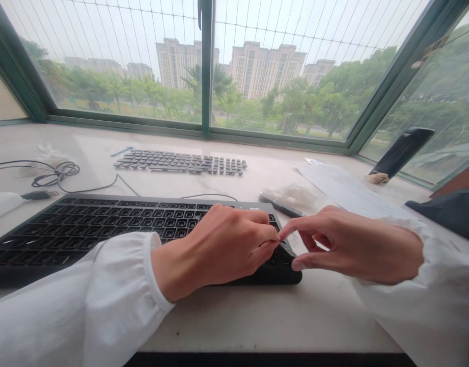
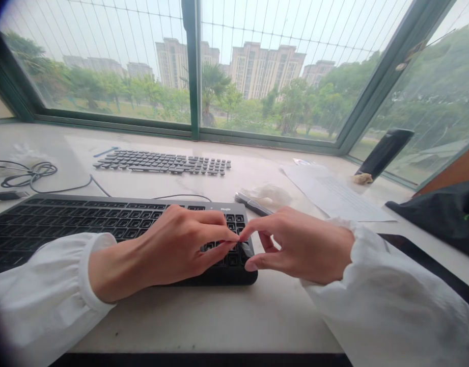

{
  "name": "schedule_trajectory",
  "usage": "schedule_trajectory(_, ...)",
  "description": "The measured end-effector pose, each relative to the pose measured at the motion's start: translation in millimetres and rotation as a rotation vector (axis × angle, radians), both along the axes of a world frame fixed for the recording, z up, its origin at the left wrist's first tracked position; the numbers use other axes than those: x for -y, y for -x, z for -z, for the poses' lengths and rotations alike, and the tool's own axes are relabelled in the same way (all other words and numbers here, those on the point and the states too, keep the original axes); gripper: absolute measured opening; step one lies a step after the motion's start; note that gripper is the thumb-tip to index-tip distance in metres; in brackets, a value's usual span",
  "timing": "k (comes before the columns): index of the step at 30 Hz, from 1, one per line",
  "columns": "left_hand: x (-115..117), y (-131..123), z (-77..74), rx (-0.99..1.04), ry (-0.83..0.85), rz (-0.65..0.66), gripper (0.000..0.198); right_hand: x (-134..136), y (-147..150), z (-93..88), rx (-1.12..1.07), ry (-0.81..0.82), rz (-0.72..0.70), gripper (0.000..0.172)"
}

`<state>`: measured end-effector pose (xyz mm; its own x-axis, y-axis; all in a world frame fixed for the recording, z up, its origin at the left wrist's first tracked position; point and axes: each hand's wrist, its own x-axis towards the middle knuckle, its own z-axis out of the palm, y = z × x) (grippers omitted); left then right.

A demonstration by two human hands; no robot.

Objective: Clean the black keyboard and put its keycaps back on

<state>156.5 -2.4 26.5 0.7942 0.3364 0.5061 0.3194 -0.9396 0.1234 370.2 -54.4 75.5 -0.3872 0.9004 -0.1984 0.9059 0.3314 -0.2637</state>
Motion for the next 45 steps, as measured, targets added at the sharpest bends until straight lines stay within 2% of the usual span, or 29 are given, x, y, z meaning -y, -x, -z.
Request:
schedule_trajectory(6,-1,0,0.1,-0.002,0.019,0.011,0.024,-5,-8,3.1,-0.076,0.012,-0.020,0.037)
schedule_trajectory(14,-2,-1,0.8,0.030,0.004,-0.007,0.023,-8,-6,4.9,-0.103,0.100,0.072,0.040)
schedule_trajectory(34,-2,-1,0.2,0.030,-0.003,-0.011,0.021,-8,-3,11.1,-0.124,0.046,0.126,0.036)
schedule_trajectory(45,-2,0,-0.2,0.029,-0.002,0.024,0.020,-8,-4,12.6,-0.187,0.095,0.163,0.040)
